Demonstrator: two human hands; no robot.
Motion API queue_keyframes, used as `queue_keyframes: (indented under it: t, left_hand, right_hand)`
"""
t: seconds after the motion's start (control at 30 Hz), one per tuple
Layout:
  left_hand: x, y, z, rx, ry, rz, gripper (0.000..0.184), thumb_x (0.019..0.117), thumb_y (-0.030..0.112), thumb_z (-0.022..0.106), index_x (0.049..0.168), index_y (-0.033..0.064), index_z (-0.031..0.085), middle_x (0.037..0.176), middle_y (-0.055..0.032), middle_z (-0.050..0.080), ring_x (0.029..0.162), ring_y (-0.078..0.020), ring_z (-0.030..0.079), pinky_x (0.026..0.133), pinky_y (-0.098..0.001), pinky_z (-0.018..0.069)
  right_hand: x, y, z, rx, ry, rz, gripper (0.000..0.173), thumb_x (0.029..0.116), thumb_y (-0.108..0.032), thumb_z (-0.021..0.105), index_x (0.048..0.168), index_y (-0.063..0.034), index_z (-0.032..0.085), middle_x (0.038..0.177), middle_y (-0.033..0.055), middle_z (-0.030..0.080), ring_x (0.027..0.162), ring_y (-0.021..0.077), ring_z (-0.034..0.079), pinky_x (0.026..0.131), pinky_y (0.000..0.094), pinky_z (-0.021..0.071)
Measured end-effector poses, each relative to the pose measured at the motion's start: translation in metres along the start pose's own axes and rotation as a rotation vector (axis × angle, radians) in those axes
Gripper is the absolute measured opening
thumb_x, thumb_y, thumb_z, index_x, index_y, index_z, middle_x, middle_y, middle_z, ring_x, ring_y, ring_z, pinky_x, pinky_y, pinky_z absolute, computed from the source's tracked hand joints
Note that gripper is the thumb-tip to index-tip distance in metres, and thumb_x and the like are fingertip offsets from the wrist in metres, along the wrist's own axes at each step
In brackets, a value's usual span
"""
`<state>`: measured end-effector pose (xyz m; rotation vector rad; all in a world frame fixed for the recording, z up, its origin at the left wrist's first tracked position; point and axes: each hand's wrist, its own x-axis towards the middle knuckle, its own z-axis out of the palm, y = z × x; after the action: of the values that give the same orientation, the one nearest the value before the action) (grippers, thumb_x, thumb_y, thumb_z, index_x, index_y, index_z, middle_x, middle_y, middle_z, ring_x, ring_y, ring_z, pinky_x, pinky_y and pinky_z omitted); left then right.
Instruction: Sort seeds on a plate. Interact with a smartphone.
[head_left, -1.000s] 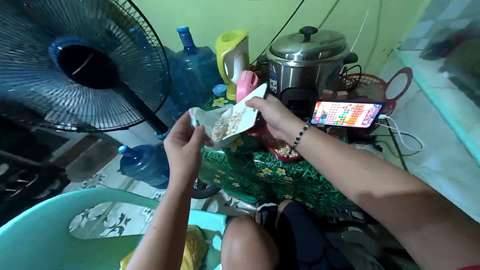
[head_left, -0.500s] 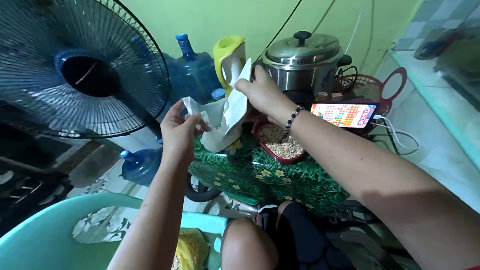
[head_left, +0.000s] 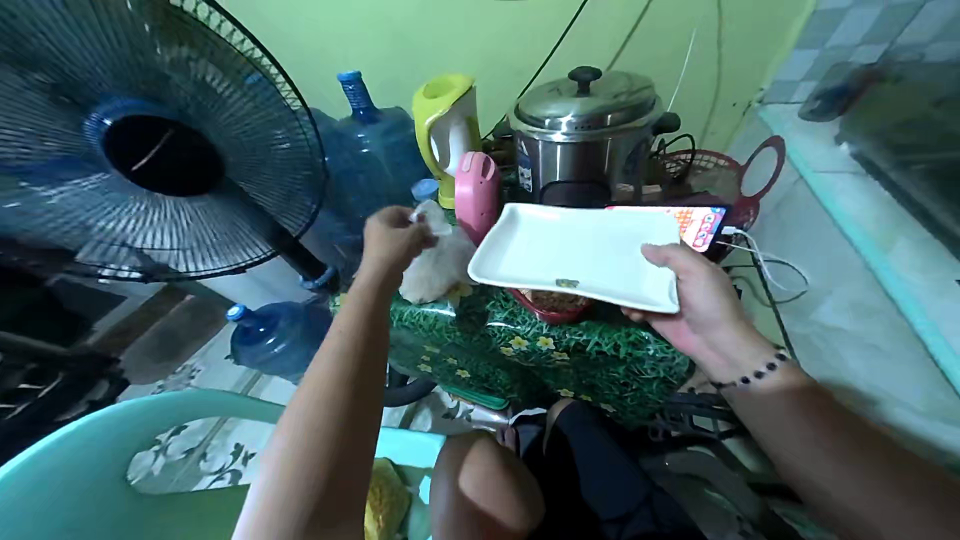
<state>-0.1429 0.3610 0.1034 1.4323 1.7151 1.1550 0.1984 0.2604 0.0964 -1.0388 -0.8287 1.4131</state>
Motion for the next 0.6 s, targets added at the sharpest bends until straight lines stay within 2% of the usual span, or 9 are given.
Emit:
queue_keyframes:
  t: [0.07,0.17,0.23,0.3,0.33,0.4,0.47,0.53,0.6]
  left_hand:
    - [-0.003,-0.007,0.009,0.123,-0.073,0.047,0.040,0.1035,0.027,0.060,0.126,-0.0060,0.059,0.114,-0.0216,0.067,0.098,-0.0278,0.070,0.092,-0.0467,0.0561]
    - [-0.026,0.003,0.011,0.373,0.026,0.202,0.056,0.1027,0.049,0.054,0.127,-0.0002,0.064,0.115,-0.0240,0.068,0.109,-0.0394,0.066,0.097,-0.0636,0.0477]
    - [-0.053,0.012,0.015,0.367,0.153,0.361,0.055,0.1053,0.048,0.045,0.128,-0.0002,0.060,0.117,-0.0233,0.063,0.107,-0.0362,0.062,0.094,-0.0590,0.0481]
    - [-0.089,0.018,0.028,0.155,0.165,0.424,0.052,0.1074,0.043,0.039,0.134,-0.0002,0.053,0.113,-0.0165,0.062,0.096,-0.0238,0.063,0.084,-0.0444,0.0528]
    - [-0.111,0.023,0.036,0.002,0.102,0.364,0.055,0.1079,0.044,0.035,0.142,0.0023,0.046,0.115,-0.0128,0.063,0.094,-0.0195,0.064,0.079,-0.0398,0.0547]
    - [-0.156,0.027,0.052,-0.339,-0.126,0.134,0.063,0.1059,0.057,0.029,0.155,0.0183,0.032,0.119,-0.0045,0.064,0.094,-0.0176,0.068,0.077,-0.0394,0.0594]
    - [-0.191,0.025,0.066,-0.648,-0.355,-0.066,0.067,0.0995,0.065,0.040,0.155,0.0278,0.036,0.122,-0.0038,0.069,0.101,-0.0184,0.071,0.083,-0.0399,0.0611]
    - [-0.217,0.021,0.077,-0.927,-0.404,-0.239,0.052,0.0964,0.051,0.056,0.135,0.0164,0.055,0.108,-0.0081,0.074,0.095,-0.0200,0.074,0.079,-0.0400,0.0638]
    - [-0.232,0.018,0.084,-1.036,-0.358,-0.332,0.038,0.1004,0.032,0.050,0.130,0.0085,0.051,0.102,-0.0099,0.074,0.090,-0.0200,0.075,0.076,-0.0390,0.0647]
  right_hand:
    - [-0.011,0.004,-0.019,0.022,0.037,0.067,0.030,0.1092,-0.025,0.040,0.135,-0.0127,0.049,0.095,0.0127,0.071,0.062,0.0200,0.069,0.048,0.0308,0.0568]
    - [-0.028,0.007,-0.038,0.008,0.078,0.113,0.029,0.1091,-0.023,0.039,0.133,-0.0123,0.052,0.091,0.0125,0.072,0.060,0.0196,0.069,0.045,0.0306,0.0561]
    - [-0.039,0.004,-0.049,-0.010,0.083,0.121,0.028,0.1085,-0.021,0.039,0.130,-0.0109,0.054,0.091,0.0124,0.073,0.062,0.0197,0.070,0.044,0.0317,0.0568]
    - [-0.046,-0.002,-0.058,-0.057,0.055,0.129,0.029,0.1073,-0.022,0.038,0.129,-0.0115,0.055,0.094,0.0114,0.074,0.067,0.0195,0.072,0.048,0.0324,0.0582]
    - [-0.049,-0.006,-0.061,-0.082,0.036,0.133,0.030,0.1070,-0.022,0.039,0.130,-0.0125,0.056,0.096,0.0107,0.074,0.071,0.0193,0.073,0.051,0.0328,0.0594]
    - [-0.053,-0.013,-0.064,-0.111,-0.020,0.135,0.030,0.1059,-0.020,0.040,0.128,-0.0138,0.059,0.099,0.0087,0.074,0.079,0.0175,0.074,0.060,0.0331,0.0623]
    - [-0.054,-0.019,-0.065,-0.141,-0.074,0.153,0.029,0.1052,-0.018,0.042,0.128,-0.0139,0.059,0.100,0.0077,0.074,0.084,0.0160,0.074,0.069,0.0331,0.0640]
    - [-0.054,-0.023,-0.064,-0.200,-0.143,0.181,0.031,0.1043,-0.017,0.043,0.131,-0.0173,0.059,0.100,0.0059,0.075,0.084,0.0141,0.075,0.071,0.0308,0.0640]
    - [-0.052,-0.026,-0.062,-0.292,-0.231,0.211,0.035,0.1045,-0.019,0.044,0.137,-0.0200,0.056,0.103,0.0052,0.075,0.086,0.0137,0.075,0.072,0.0296,0.0639]
